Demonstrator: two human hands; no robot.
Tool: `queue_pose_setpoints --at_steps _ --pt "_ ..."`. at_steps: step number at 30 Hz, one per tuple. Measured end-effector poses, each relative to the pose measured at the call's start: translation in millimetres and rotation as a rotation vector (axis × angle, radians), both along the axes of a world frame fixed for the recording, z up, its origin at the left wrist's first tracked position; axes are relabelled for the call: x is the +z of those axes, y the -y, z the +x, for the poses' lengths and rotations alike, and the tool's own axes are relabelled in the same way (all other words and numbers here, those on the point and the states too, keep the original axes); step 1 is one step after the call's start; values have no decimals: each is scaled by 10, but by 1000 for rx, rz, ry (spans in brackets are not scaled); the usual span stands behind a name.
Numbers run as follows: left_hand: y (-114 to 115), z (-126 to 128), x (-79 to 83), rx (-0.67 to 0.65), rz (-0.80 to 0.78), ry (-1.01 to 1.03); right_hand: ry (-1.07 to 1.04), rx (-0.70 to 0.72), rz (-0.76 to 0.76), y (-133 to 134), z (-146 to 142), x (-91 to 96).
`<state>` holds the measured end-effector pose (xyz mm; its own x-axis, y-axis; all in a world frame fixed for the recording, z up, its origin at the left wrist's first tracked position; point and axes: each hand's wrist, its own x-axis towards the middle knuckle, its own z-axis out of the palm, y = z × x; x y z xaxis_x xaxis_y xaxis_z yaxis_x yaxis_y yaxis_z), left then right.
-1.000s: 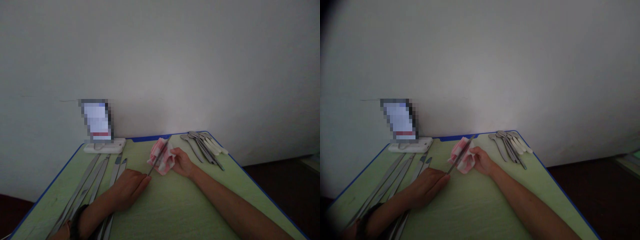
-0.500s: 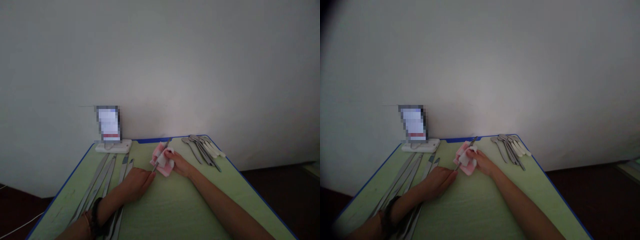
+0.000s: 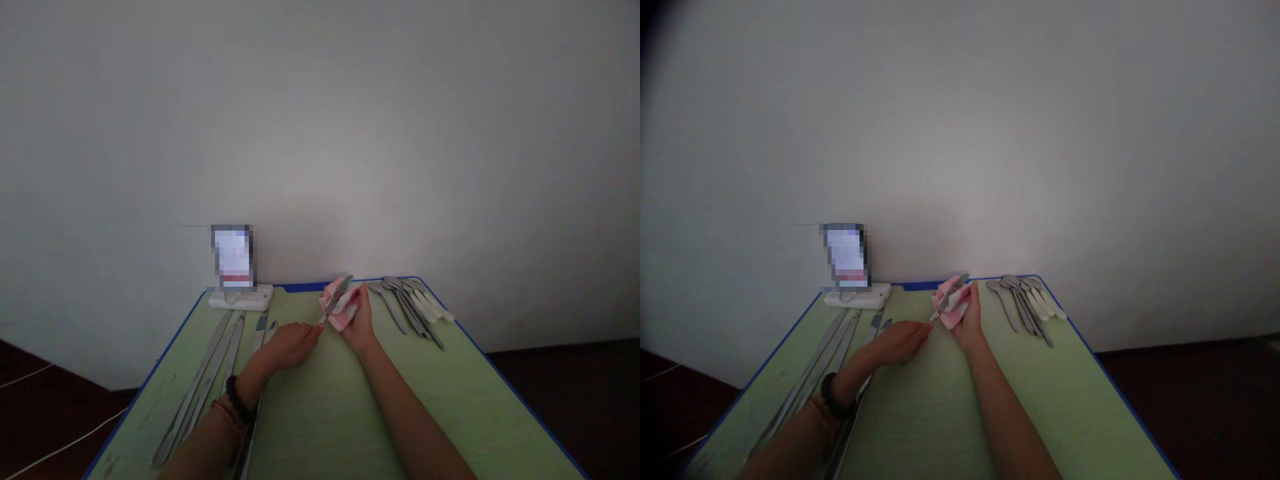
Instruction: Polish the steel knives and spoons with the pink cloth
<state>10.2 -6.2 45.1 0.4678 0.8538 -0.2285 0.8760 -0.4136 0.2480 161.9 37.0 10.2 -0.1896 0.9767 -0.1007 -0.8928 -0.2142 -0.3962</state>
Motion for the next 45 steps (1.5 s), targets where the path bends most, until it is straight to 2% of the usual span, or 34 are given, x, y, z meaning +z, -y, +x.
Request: queue_pose_setpoints --at_steps 4,9,14,18,24,36,45 --pt "-10 64 -19 75 -17 -2 -3 6 -35 -21 -19 18" --pt "-25 132 -117 176 1 -14 26 96 -89 -109 -56 -11" --pt "-17 150 -180 214 21 16 103 156 -135 -165 -40 -63" --pt "15 131 -232 252 39 42 61 234 -120 -176 -37 -55" --pt "23 90 -307 249 57 126 95 229 -176 -199 -44 -25" --pt "33 99 -318 324 -27 232 43 258 -137 -228 -34 -69" --pt "30 162 -378 320 49 98 24 149 -166 -213 14 -52"
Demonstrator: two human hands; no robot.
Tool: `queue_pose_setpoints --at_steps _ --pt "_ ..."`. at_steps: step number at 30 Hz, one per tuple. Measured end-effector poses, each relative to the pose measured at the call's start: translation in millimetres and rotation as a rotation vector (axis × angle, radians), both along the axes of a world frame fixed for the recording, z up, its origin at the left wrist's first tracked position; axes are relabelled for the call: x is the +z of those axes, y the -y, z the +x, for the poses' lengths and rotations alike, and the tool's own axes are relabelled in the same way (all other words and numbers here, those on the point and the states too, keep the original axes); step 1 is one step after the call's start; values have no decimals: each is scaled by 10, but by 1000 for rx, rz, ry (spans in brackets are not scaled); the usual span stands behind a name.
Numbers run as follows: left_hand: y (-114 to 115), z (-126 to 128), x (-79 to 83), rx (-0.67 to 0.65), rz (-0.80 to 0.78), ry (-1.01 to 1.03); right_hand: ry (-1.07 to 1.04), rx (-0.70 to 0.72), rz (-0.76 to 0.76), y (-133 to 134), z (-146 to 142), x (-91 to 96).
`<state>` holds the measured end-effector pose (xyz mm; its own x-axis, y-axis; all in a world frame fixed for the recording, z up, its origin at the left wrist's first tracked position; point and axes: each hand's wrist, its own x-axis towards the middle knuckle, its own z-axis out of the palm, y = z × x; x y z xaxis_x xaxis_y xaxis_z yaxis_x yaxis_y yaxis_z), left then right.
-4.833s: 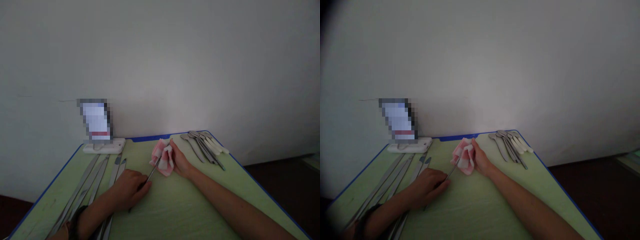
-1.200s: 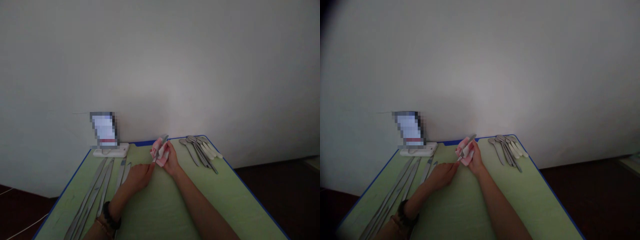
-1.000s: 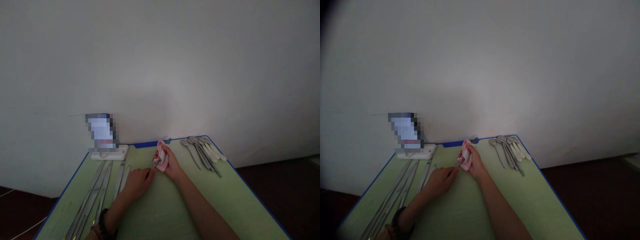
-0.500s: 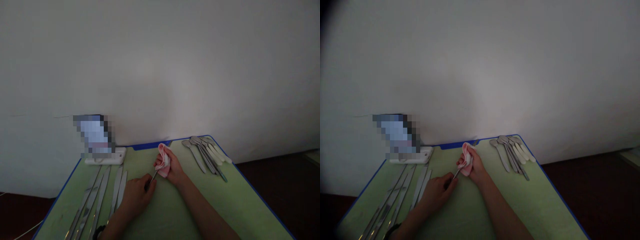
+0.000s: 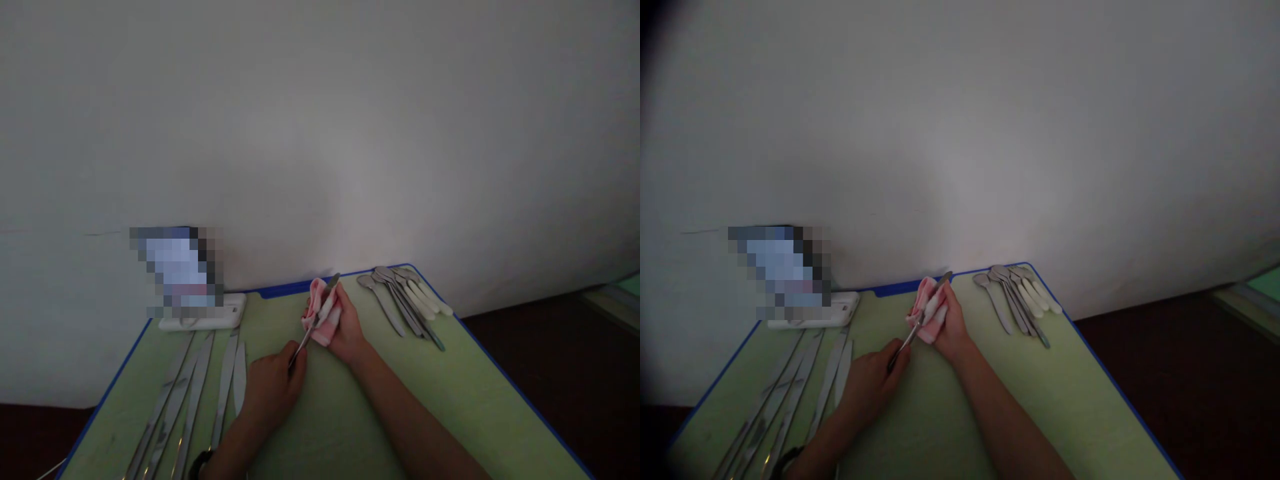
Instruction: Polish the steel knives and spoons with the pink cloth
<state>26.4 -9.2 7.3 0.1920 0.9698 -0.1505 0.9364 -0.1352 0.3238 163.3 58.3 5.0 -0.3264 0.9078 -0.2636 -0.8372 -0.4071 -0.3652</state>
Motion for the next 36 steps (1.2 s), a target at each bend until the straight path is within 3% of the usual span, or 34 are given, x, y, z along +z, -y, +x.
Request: queue_pose_setpoints --at_steps 12,22,33,36 --pt "-82 23 -3 -50 1 29 24 3 -23 -8 -27 -18" --pt "-24 -25 24 -24 32 180 -12 -122 2 81 -12 71" --pt "-30 -25 4 61 47 311 141 -3 223 103 -101 -48" --pt "-43 -22 2 59 41 302 138 15 195 73 -87 -62"
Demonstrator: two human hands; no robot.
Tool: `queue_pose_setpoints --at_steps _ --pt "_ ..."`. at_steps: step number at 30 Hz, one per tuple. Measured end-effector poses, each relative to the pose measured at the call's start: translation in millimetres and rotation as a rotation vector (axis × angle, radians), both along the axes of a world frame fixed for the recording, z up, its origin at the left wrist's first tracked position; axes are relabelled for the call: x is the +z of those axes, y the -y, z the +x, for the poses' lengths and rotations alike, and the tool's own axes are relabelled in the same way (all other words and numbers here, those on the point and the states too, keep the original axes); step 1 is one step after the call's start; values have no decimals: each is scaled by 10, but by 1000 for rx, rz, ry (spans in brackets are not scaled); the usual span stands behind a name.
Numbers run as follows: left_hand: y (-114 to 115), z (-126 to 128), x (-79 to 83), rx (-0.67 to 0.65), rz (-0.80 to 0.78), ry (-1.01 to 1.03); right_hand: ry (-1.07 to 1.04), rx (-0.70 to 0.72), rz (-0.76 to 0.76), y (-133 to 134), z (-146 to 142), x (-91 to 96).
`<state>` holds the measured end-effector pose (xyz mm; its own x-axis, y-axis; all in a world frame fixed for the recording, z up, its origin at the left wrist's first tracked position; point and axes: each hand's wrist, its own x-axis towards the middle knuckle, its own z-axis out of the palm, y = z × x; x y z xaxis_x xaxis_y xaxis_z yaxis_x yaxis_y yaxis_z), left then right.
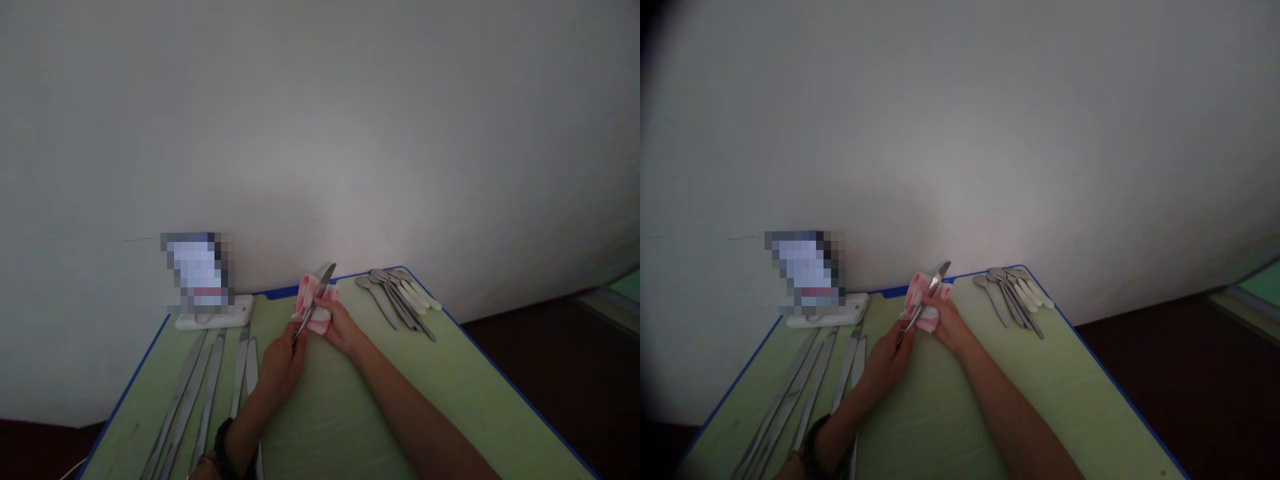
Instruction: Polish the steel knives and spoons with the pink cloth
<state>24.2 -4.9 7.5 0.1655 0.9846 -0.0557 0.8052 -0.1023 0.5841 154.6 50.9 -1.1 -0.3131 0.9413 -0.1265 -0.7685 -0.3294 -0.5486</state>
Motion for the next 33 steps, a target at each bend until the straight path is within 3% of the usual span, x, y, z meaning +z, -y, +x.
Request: queue_pose_setpoints --at_steps 4,8,13,20,25,33 --pt "-5 7 15 -25 -5 -37 -139 -106 -112 -79 62 12" --pt "-4 23 12 -48 -9 -95 -229 -211 -109 -102 109 42" --pt "-3 38 1 -46 -21 -99 -249 -141 -55 -54 110 69" --pt "-4 44 15 88 -12 125 -191 77 -70 -7 73 96" --pt "9 53 22 119 14 179 -208 50 -64 -14 92 150" --pt "25 78 28 44 1 -105 -65 26 13 -31 34 18"
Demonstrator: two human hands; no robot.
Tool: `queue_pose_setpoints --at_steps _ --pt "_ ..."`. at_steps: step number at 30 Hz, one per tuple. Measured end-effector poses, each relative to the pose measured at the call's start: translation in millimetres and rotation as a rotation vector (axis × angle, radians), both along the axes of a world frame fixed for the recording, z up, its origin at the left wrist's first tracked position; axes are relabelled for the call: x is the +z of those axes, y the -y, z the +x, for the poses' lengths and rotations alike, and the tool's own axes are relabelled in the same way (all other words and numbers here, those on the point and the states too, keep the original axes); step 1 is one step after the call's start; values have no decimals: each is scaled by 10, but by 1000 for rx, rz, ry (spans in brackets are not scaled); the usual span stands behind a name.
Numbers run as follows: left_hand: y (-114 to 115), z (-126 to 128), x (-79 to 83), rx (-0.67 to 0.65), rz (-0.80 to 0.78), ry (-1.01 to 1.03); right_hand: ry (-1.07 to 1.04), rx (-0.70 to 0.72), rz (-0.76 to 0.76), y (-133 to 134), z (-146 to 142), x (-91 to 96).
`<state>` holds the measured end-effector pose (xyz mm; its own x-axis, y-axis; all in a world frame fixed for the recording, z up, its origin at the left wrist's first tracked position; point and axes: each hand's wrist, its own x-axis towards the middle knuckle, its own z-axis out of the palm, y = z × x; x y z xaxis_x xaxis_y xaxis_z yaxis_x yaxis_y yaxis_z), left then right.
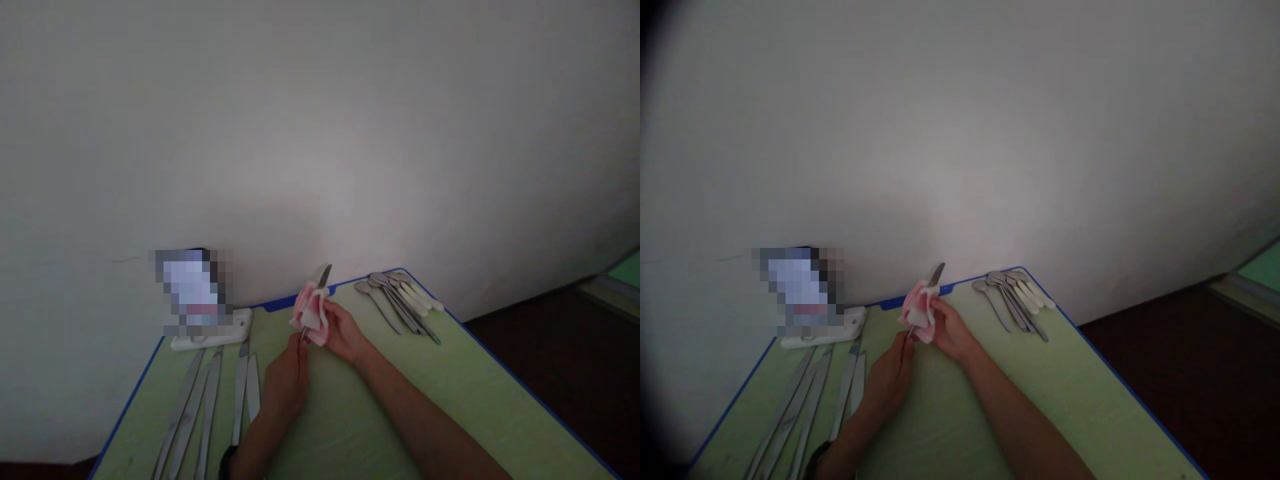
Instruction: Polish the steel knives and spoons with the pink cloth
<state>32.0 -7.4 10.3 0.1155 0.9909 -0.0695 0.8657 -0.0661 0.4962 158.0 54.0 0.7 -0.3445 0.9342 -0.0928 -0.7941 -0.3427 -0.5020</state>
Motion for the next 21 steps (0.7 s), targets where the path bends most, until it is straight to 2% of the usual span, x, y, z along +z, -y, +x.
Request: queue_pose_setpoints --at_steps 4,7,10,13,16,21 --pt "18 41 -15 -83 47 -183 191 -50 84 18 -85 -53" --pt "23 63 -23 -137 80 -269 231 -131 2 -8 -105 -68" --pt "17 67 -11 -157 86 -309 165 -226 -97 -67 -62 -72" --pt "15 64 7 -170 62 -294 60 -304 -142 -127 30 -69" --pt "29 60 13 -205 61 -239 -9 -362 -121 -160 119 -58" --pt "46 28 2 -166 69 -73 -61 -283 -104 -160 158 -21"
